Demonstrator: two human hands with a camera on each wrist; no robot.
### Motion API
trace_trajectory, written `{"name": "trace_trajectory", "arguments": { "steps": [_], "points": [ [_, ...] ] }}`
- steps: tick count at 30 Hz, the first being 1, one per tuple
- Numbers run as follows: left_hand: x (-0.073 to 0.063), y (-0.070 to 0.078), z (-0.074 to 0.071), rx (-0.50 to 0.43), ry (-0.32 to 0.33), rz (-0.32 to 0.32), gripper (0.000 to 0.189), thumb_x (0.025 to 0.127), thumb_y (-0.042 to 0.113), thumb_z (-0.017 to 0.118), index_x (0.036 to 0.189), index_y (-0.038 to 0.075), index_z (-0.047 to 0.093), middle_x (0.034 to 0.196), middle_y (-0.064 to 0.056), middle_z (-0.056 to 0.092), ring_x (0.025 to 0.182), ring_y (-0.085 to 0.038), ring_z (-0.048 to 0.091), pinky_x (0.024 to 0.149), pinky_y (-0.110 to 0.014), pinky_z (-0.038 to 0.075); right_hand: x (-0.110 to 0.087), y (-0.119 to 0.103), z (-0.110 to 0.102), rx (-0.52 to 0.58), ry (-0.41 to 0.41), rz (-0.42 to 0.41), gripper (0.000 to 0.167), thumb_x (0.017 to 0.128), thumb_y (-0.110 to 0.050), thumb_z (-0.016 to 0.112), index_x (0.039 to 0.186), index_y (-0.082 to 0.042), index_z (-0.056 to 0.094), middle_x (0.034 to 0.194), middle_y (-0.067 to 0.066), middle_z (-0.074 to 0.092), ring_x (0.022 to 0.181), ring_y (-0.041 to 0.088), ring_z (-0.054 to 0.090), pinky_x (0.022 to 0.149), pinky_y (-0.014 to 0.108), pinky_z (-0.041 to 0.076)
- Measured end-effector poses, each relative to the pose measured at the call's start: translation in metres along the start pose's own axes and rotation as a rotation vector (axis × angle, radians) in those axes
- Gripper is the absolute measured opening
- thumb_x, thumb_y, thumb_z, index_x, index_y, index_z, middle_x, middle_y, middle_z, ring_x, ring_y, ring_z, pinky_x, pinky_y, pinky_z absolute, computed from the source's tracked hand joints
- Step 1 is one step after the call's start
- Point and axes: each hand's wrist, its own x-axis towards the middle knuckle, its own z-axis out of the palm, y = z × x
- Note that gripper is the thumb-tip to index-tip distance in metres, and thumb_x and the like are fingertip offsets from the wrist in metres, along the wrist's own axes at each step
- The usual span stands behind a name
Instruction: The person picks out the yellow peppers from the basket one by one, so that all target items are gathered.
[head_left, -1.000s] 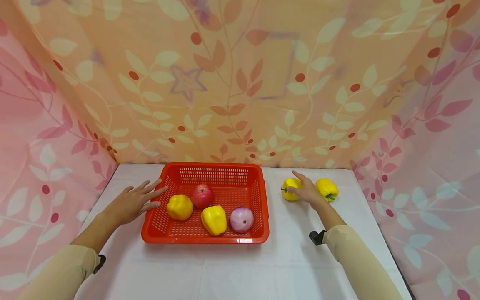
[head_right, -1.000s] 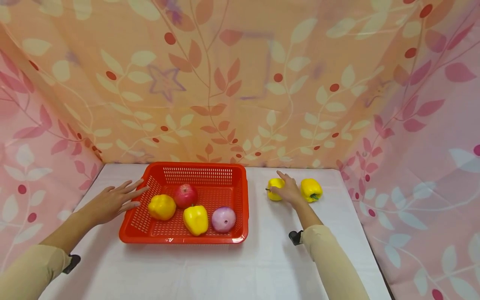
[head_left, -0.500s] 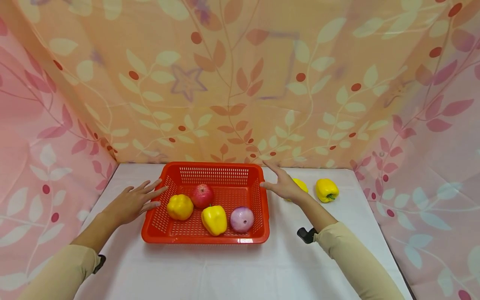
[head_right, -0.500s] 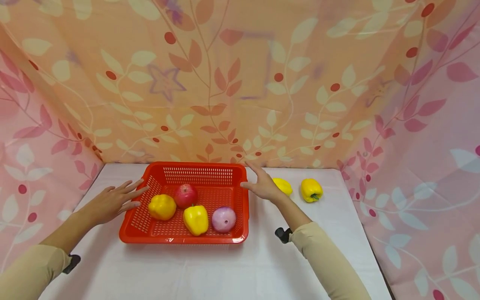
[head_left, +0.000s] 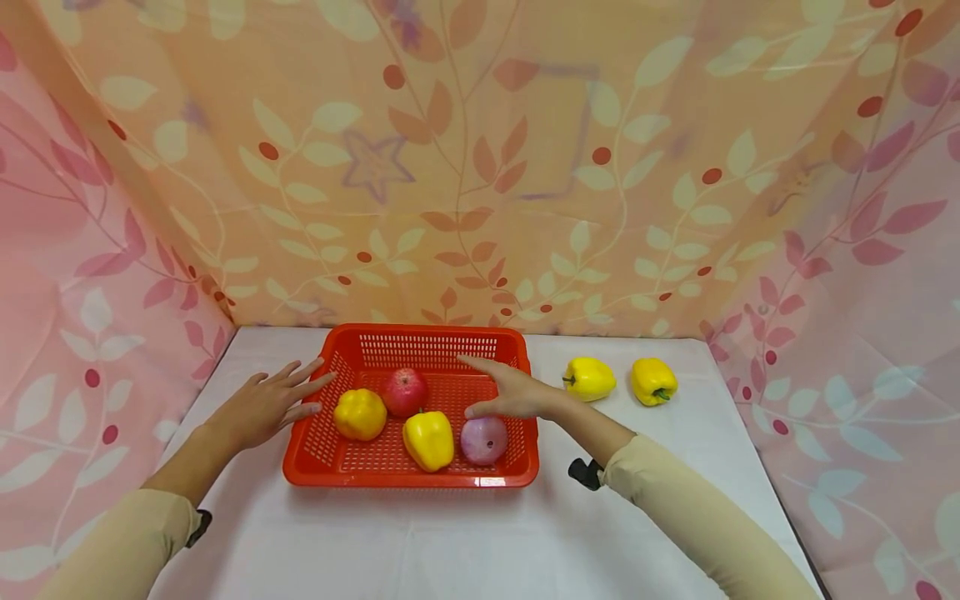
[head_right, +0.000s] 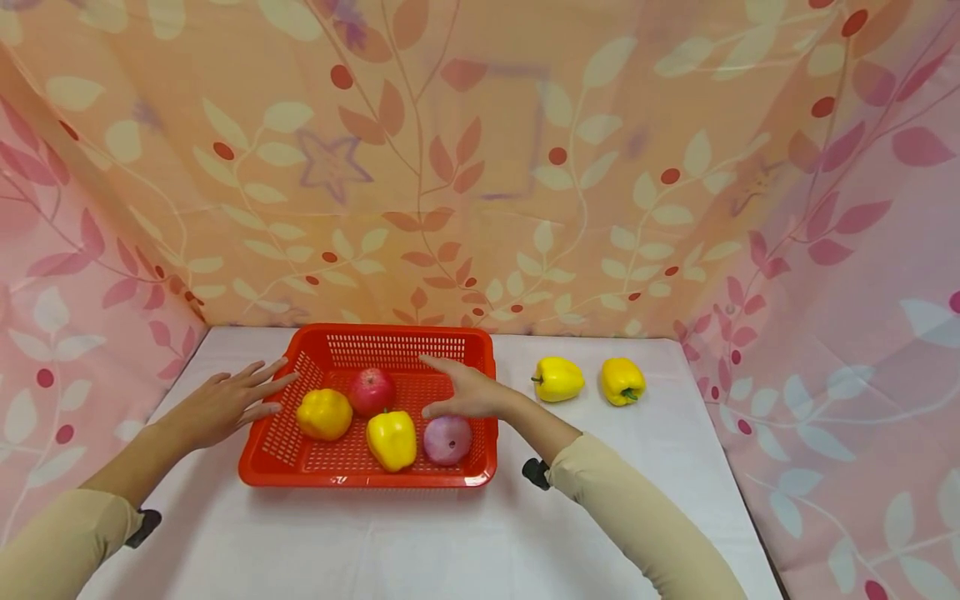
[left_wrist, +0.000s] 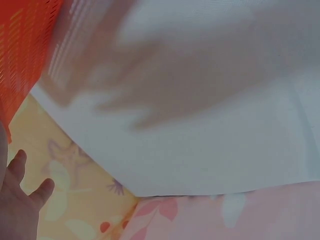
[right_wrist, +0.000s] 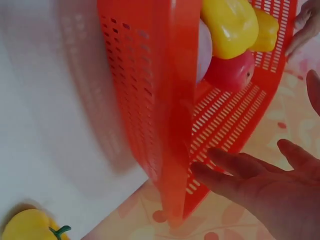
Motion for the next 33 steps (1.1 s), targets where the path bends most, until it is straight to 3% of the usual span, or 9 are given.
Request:
{"name": "trace_trajectory", "arguments": {
  "steps": [7,14,21,26,33],
  "points": [
    [0.0,-0.002,0.001,-0.006,0.005,-0.002,0.059,0.099,0.044,0.057,0.151,0.02,0.045,0.158,-0.016,0.035,0.138,-0.051,0.035,0.099,-0.074,0.035,0.007,-0.013,0.005,-0.015,-0.145,0.041,0.087,0.085,-0.031,0.079,0.157,-0.028,0.031,0.158,0.001,0.036,0.144,0.026,0.033,0.112,0.055,0.035],
    [0.0,-0.001,0.0,-0.01,0.004,-0.002,0.059,0.099,0.044,0.057,0.151,0.021,0.045,0.158,-0.016,0.036,0.138,-0.051,0.036,0.099,-0.074,0.035,0.019,-0.021,0.011,0.008,-0.281,0.086,0.092,0.081,-0.034,0.082,0.157,-0.03,0.031,0.16,-0.002,0.033,0.148,0.025,0.025,0.112,0.057,0.033],
    [0.0,-0.001,0.0,-0.011,0.0,-0.006,0.059,0.099,0.045,0.057,0.151,0.021,0.045,0.158,-0.016,0.035,0.138,-0.051,0.035,0.099,-0.074,0.034,0.031,-0.028,0.018,0.01,-0.33,0.089,0.083,0.087,-0.037,0.076,0.157,-0.024,0.033,0.157,0.003,0.038,0.146,0.028,0.029,0.112,0.055,0.035],
    [0.0,-0.002,0.001,-0.011,0.003,-0.006,0.059,0.099,0.045,0.057,0.151,0.021,0.045,0.158,-0.017,0.036,0.138,-0.051,0.036,0.099,-0.074,0.035,0.039,-0.032,0.021,0.077,-0.347,0.117,0.081,0.089,-0.035,0.075,0.157,-0.02,0.034,0.159,0.012,0.034,0.14,0.035,0.037,0.1,0.052,0.048],
    [0.0,0.0,0.001,-0.009,-0.004,-0.007,0.059,0.099,0.044,0.057,0.151,0.021,0.044,0.158,-0.017,0.035,0.138,-0.051,0.036,0.099,-0.074,0.035,0.05,-0.034,0.031,0.105,-0.323,0.152,0.079,0.09,-0.036,0.074,0.156,-0.02,0.035,0.157,0.012,0.035,0.119,0.026,0.05,0.089,0.048,0.055]
  ]
}}
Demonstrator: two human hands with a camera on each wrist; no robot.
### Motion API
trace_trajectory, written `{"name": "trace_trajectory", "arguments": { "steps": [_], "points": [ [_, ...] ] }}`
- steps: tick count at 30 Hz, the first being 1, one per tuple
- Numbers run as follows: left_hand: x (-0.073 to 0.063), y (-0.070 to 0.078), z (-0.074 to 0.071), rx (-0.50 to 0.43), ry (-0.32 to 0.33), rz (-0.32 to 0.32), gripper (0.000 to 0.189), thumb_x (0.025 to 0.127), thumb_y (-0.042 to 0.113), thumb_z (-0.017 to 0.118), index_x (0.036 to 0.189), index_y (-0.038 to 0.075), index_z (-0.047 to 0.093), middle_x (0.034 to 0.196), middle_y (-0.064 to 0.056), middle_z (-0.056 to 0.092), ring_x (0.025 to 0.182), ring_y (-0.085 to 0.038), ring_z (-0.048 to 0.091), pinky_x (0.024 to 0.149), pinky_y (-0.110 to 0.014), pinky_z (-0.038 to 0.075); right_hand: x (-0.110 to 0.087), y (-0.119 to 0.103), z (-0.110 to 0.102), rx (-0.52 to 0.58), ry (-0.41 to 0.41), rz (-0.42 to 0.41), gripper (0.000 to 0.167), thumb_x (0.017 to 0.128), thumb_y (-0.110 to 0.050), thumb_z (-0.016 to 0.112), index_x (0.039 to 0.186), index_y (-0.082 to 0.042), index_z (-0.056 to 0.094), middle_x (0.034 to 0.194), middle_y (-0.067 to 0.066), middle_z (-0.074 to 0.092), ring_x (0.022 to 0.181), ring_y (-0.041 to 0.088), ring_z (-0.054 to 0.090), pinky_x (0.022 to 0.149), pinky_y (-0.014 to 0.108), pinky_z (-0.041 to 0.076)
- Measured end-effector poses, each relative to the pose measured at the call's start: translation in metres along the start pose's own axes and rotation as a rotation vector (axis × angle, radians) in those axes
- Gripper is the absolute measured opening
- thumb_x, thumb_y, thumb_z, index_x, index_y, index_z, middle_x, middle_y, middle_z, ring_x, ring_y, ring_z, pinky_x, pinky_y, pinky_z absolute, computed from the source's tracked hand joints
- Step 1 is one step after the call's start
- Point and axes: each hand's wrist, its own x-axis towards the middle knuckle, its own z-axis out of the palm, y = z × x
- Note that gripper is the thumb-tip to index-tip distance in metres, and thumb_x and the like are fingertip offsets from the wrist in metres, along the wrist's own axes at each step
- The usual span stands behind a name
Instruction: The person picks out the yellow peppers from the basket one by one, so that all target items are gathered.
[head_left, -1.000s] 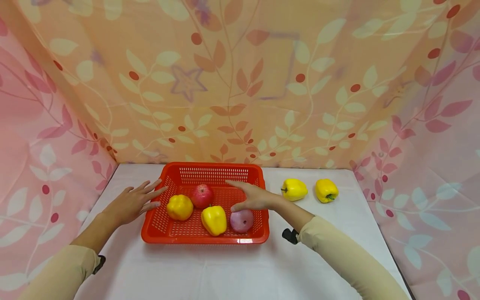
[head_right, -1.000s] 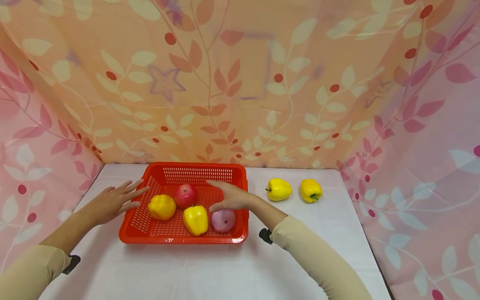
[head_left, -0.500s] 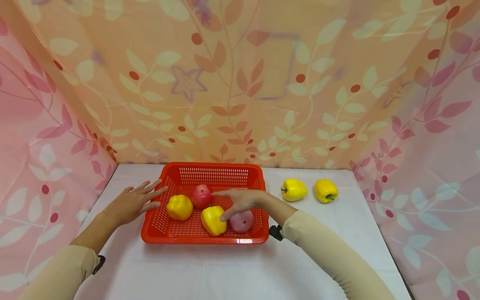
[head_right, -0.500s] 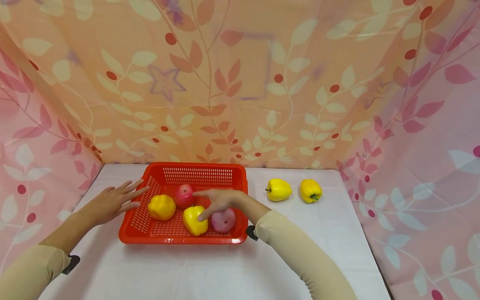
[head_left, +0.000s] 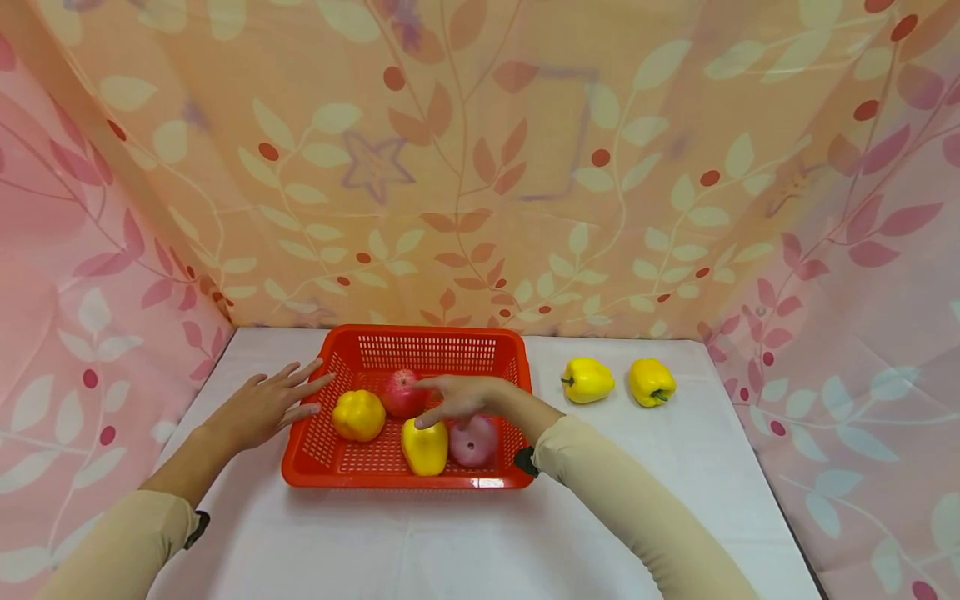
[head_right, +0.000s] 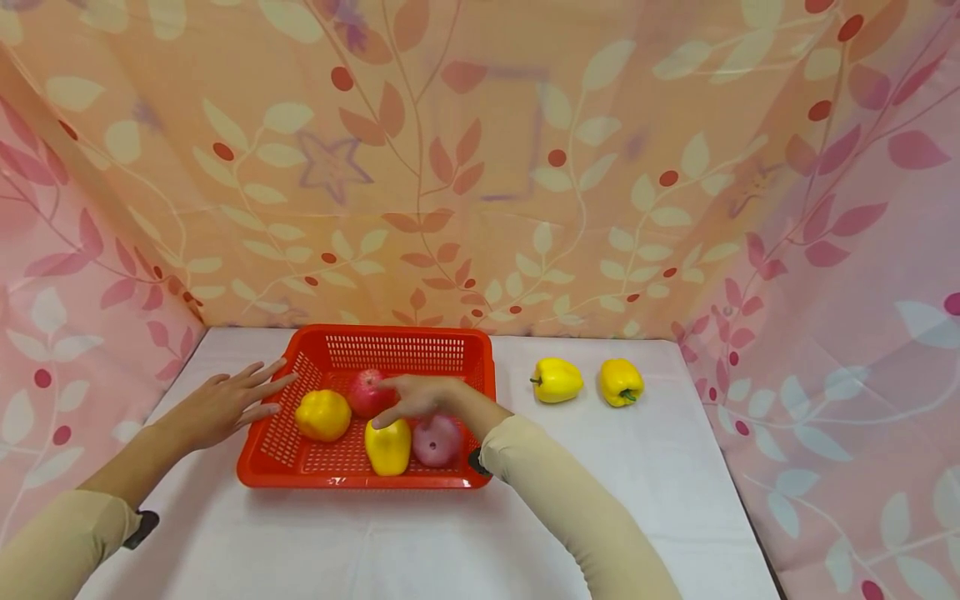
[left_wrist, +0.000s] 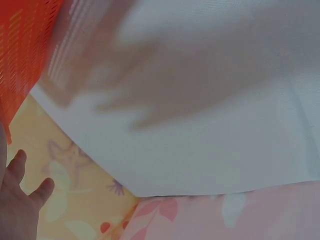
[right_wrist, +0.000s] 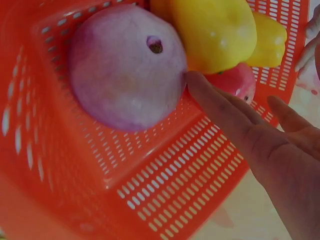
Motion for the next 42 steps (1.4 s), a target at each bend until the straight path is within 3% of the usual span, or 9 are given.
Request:
{"name": "trace_trajectory", "arguments": {
  "steps": [4,10,18,26,42],
  "points": [
    [0.0,0.0,0.001,-0.007,-0.001,0.001,0.059,0.099,0.044,0.057,0.151,0.02,0.044,0.158,-0.016,0.035,0.138,-0.051,0.036,0.099,-0.074,0.034,0.007,0.0,0.004,-0.008,0.008,0.02,0.079,0.089,-0.037,0.074,0.156,-0.022,0.035,0.157,0.009,0.036,0.12,0.025,0.05,0.093,0.047,0.053],
    [0.001,-0.001,0.002,-0.005,0.01,-0.004,0.059,0.099,0.044,0.058,0.151,0.02,0.045,0.157,-0.017,0.036,0.138,-0.051,0.036,0.099,-0.074,0.035,0.015,-0.001,0.0,-0.124,0.012,0.005,0.074,0.091,-0.038,0.072,0.154,-0.019,0.039,0.154,0.008,0.041,0.133,0.025,0.044,0.112,0.048,0.036],
    [0.001,-0.002,0.001,-0.009,0.008,-0.006,0.059,0.099,0.045,0.057,0.151,0.02,0.045,0.158,-0.016,0.036,0.138,-0.051,0.035,0.1,-0.074,0.034,0.028,0.006,0.001,-0.145,-0.02,0.067,0.063,0.089,-0.036,0.074,0.144,-0.016,0.052,0.14,0.003,0.052,0.121,0.023,0.049,0.108,0.046,0.041],
    [0.001,-0.001,0.001,-0.012,0.008,-0.008,0.06,0.099,0.044,0.058,0.151,0.019,0.045,0.157,-0.017,0.036,0.138,-0.051,0.035,0.1,-0.074,0.034,0.044,0.011,0.013,-0.182,-0.091,0.043,0.066,0.089,-0.026,0.074,0.148,-0.014,0.048,0.142,0.002,0.05,0.127,0.022,0.042,0.116,0.049,0.028],
    [0.0,0.0,0.0,0.002,-0.014,-0.007,0.059,0.1,0.045,0.056,0.152,0.019,0.044,0.158,-0.017,0.034,0.139,-0.049,0.035,0.1,-0.073,0.035,0.046,0.011,0.015,-0.216,-0.107,0.049,0.06,0.089,-0.023,0.075,0.144,-0.018,0.053,0.136,-0.001,0.053,0.12,0.018,0.046,0.113,0.042,0.034]
  ]
}}
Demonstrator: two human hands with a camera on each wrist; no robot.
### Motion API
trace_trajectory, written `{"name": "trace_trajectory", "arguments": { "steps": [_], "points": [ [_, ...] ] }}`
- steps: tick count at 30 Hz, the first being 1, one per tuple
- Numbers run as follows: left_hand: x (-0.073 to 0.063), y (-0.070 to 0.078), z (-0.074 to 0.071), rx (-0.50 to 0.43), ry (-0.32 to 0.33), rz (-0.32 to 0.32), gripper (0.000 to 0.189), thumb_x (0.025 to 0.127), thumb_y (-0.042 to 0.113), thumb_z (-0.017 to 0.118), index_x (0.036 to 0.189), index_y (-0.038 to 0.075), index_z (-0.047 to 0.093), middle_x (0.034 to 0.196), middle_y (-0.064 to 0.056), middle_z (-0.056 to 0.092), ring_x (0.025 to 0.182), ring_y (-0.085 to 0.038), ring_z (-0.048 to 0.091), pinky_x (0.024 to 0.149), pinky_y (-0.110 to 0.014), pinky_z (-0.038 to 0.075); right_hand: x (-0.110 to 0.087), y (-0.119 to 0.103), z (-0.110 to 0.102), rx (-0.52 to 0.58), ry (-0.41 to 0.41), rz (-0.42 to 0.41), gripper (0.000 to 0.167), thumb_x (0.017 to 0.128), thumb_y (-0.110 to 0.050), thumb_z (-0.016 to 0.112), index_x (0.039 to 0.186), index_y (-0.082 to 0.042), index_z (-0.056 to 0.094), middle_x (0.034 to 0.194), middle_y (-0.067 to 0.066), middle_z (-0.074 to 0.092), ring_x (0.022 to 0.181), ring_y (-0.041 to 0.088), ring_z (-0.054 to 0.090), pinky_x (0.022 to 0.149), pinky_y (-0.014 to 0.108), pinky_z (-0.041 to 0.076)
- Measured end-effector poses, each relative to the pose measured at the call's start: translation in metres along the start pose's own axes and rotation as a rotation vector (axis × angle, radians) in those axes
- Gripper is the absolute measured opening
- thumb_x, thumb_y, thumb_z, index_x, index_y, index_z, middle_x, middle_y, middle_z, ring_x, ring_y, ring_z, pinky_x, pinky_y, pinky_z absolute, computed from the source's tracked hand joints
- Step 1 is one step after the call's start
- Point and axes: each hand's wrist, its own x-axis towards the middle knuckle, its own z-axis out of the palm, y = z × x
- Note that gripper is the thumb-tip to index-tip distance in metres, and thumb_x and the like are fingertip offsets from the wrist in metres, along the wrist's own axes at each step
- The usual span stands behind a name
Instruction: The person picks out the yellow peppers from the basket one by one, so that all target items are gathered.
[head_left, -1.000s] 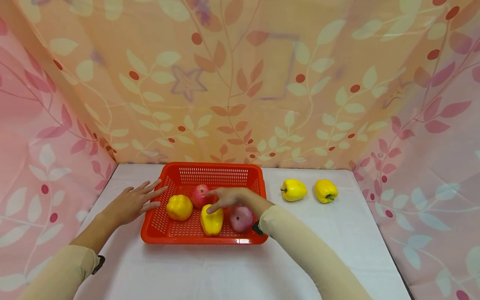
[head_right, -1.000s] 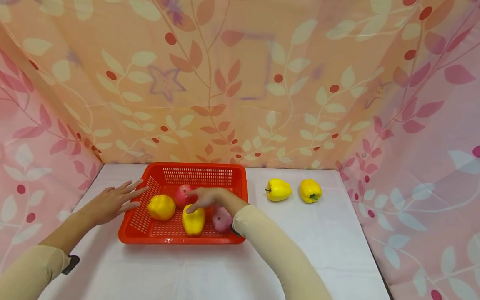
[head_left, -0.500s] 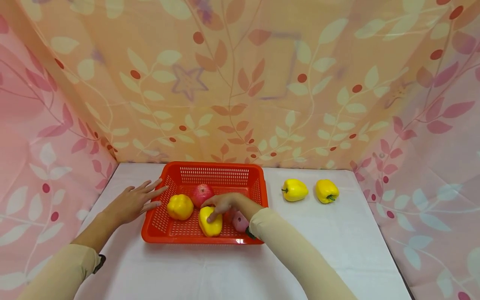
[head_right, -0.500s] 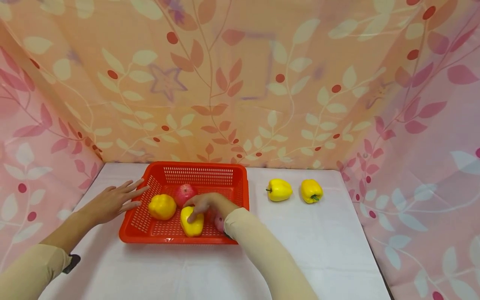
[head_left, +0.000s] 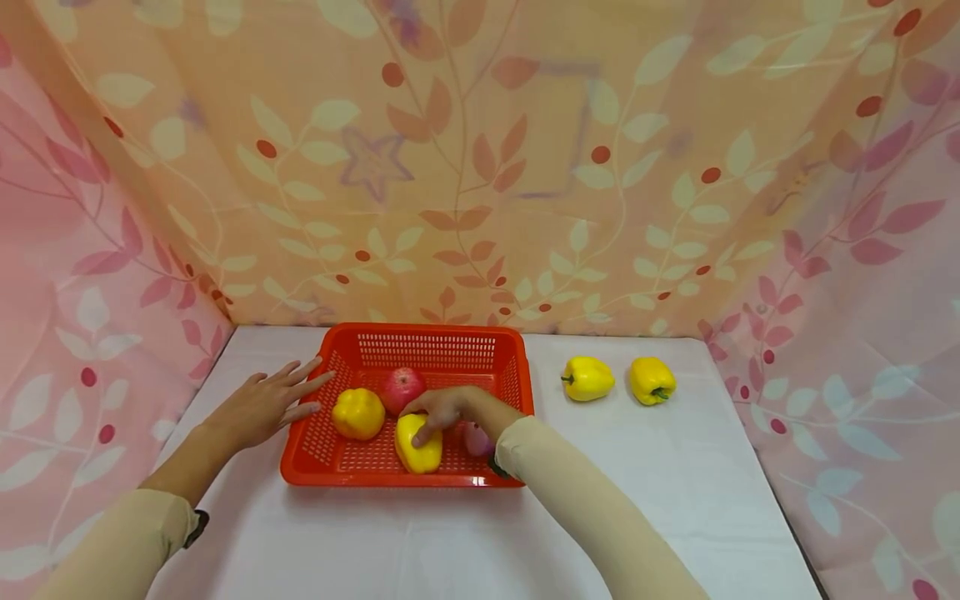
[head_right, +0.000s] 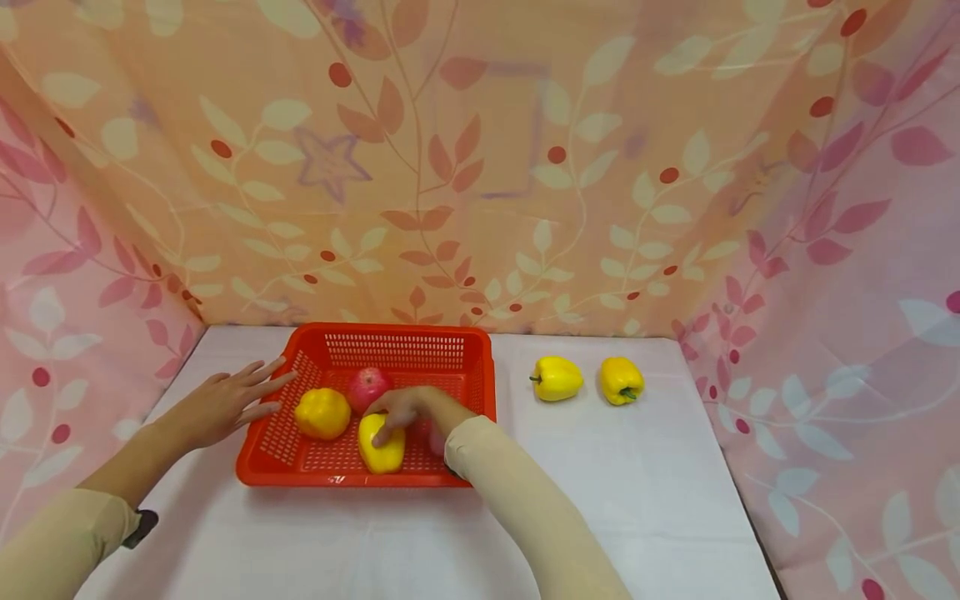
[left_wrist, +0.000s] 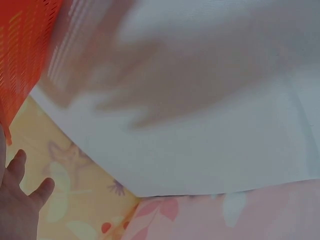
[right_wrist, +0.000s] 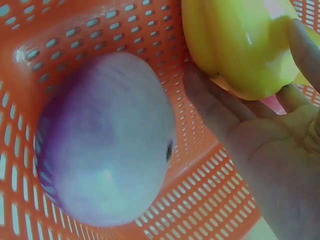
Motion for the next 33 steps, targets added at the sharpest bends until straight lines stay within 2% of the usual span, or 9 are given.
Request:
{"name": "trace_trajectory", "arguments": {
  "steps": [6,14,18,21,28,33],
  "points": [
    [-0.001,0.001,-0.001,-0.01,-0.001,-0.005,0.059,0.1,0.045,0.055,0.152,0.019,0.044,0.159,-0.017,0.033,0.139,-0.049,0.034,0.1,-0.074,0.034,-0.007,-0.005,-0.004,-0.077,0.01,-0.005,0.06,0.091,-0.026,0.073,0.146,-0.017,0.051,0.143,0.002,0.05,0.124,0.02,0.043,0.115,0.044,0.031],
    [-0.001,0.001,-0.001,-0.011,0.005,-0.004,0.06,0.099,0.044,0.056,0.152,0.019,0.044,0.158,-0.017,0.034,0.139,-0.049,0.034,0.101,-0.073,0.034,-0.024,-0.01,-0.012,-0.134,0.027,-0.051,0.058,0.089,-0.028,0.074,0.143,-0.021,0.054,0.136,-0.004,0.054,0.122,0.015,0.046,0.112,0.038,0.037],
    [-0.001,0.001,-0.001,-0.01,0.008,0.001,0.06,0.099,0.044,0.056,0.152,0.019,0.044,0.158,-0.016,0.034,0.139,-0.049,0.035,0.101,-0.073,0.035,-0.041,-0.01,-0.013,-0.128,0.061,-0.091,0.061,0.087,-0.028,0.076,0.144,-0.02,0.054,0.132,-0.005,0.057,0.118,0.014,0.049,0.102,0.036,0.046],
    [-0.001,0.001,-0.001,-0.007,0.011,0.002,0.06,0.099,0.044,0.056,0.152,0.018,0.044,0.158,-0.016,0.034,0.139,-0.049,0.035,0.1,-0.073,0.035,-0.056,-0.008,-0.015,-0.11,0.083,-0.123,0.063,0.087,-0.027,0.077,0.145,-0.019,0.054,0.129,-0.006,0.058,0.115,0.014,0.049,0.095,0.031,0.05],
    [0.0,0.002,0.0,-0.016,0.011,0.005,0.06,0.099,0.045,0.056,0.152,0.019,0.043,0.158,-0.017,0.034,0.139,-0.05,0.034,0.1,-0.073,0.034,-0.09,0.004,-0.026,-0.05,0.109,-0.246,0.056,0.09,-0.024,0.075,0.142,-0.019,0.055,0.12,-0.007,0.06,0.11,0.014,0.053,0.091,0.028,0.049],
    [-0.001,0.002,0.0,-0.011,0.01,0.002,0.06,0.099,0.045,0.056,0.151,0.018,0.044,0.158,-0.017,0.034,0.139,-0.05,0.035,0.1,-0.074,0.034,-0.116,0.011,-0.035,-0.026,0.141,-0.277,0.055,0.091,-0.025,0.074,0.143,-0.021,0.054,0.12,-0.008,0.06,0.111,0.015,0.054,0.092,0.03,0.05]
  ]
}}
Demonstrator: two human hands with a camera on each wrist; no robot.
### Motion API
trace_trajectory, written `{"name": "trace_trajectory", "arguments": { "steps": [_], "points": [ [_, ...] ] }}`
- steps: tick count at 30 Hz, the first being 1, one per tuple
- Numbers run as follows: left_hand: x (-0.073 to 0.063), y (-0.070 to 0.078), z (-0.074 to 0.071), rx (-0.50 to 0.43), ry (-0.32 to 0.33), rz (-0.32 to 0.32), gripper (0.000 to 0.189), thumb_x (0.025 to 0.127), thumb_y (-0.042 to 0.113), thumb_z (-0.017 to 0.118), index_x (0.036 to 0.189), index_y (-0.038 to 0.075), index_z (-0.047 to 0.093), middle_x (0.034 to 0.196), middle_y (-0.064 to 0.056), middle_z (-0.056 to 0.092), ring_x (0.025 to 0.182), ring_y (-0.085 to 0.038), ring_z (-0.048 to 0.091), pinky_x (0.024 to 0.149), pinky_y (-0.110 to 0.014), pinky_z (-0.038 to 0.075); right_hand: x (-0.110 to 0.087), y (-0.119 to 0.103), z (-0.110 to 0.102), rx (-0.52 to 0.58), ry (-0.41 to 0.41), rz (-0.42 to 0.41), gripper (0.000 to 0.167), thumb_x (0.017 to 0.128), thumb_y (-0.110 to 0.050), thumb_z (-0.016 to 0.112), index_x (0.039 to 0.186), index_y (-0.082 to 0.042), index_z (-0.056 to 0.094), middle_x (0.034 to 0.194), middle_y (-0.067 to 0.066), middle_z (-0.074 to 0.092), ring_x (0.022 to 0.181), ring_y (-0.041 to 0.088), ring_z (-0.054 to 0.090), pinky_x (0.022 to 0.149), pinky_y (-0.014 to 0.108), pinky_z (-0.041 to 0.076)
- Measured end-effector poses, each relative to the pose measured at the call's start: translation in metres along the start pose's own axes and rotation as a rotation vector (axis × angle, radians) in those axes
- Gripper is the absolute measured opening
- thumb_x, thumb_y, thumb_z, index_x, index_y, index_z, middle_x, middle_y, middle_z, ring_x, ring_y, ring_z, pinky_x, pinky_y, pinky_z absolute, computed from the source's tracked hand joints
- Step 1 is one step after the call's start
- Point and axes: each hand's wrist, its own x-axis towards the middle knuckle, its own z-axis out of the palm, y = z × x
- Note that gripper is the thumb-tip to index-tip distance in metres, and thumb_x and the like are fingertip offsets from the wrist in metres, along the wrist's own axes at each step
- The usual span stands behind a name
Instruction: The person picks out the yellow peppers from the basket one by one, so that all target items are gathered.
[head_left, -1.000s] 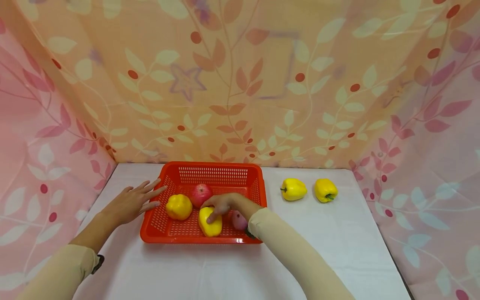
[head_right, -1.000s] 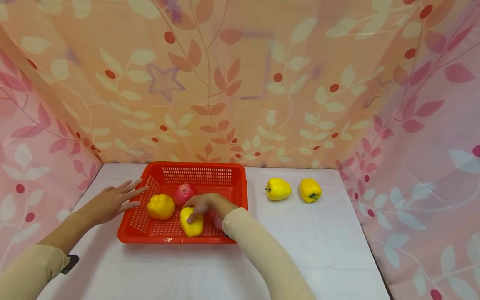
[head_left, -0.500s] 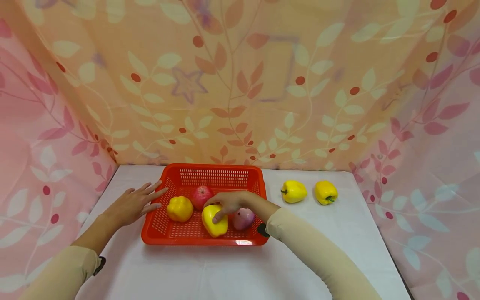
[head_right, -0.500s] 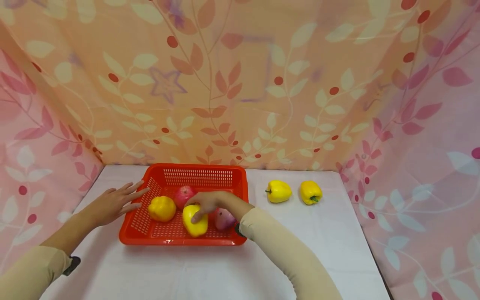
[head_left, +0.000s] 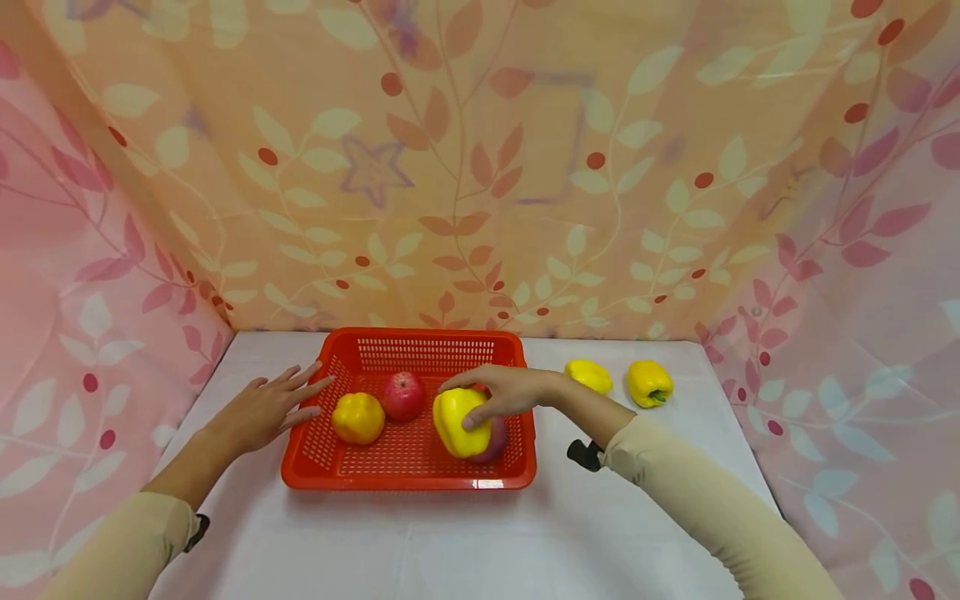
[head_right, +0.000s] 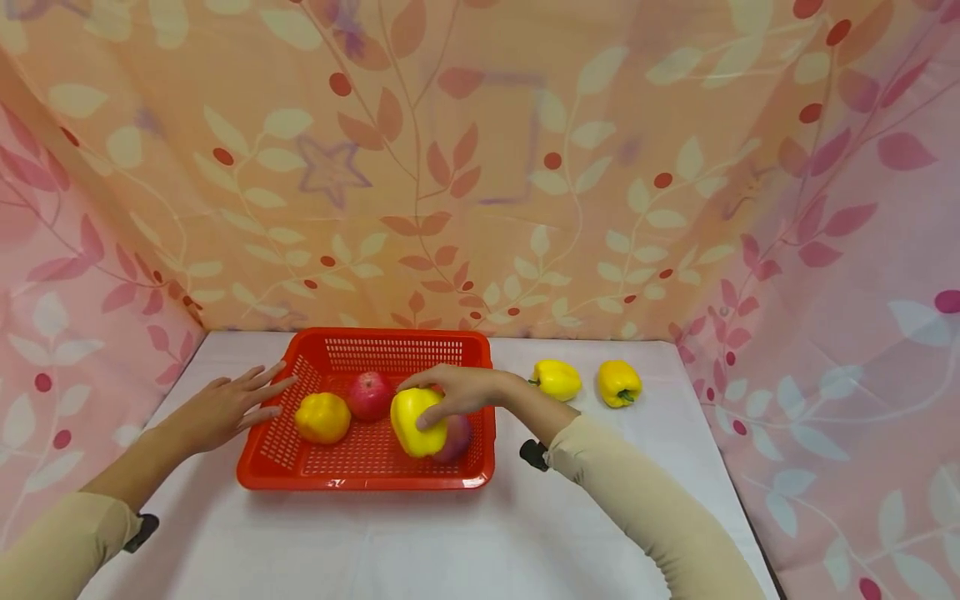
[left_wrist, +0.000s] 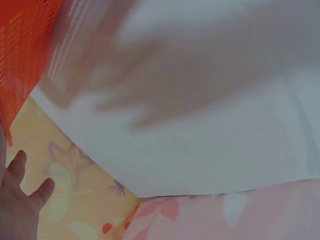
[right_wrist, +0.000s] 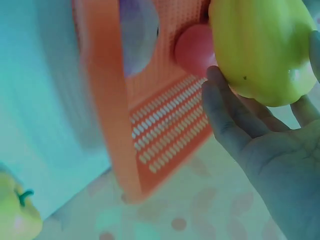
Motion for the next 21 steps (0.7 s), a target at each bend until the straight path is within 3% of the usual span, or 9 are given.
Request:
{"name": "trace_trajectory", "arguments": {
  "steps": [9,21],
  "points": [
    [-0.001,0.001,0.0,0.002,-0.004,0.001,0.06,0.1,0.045,0.056,0.152,0.017,0.043,0.158,-0.018,0.034,0.139,-0.051,0.034,0.1,-0.074,0.034,-0.043,0.013,-0.021,0.106,0.073,0.024,0.058,0.091,-0.024,0.073,0.145,-0.018,0.051,0.117,0.001,0.061,0.108,0.023,0.056,0.09,0.036,0.052],
    [0.0,-0.001,0.0,0.012,0.008,0.018,0.059,0.1,0.045,0.056,0.151,0.018,0.044,0.158,-0.017,0.035,0.137,-0.05,0.037,0.099,-0.073,0.036,-0.102,0.067,-0.035,0.203,0.213,0.207,0.056,0.092,-0.029,0.072,0.144,-0.02,0.052,0.119,0.006,0.061,0.109,0.029,0.056,0.091,0.04,0.052]
  ]
}}
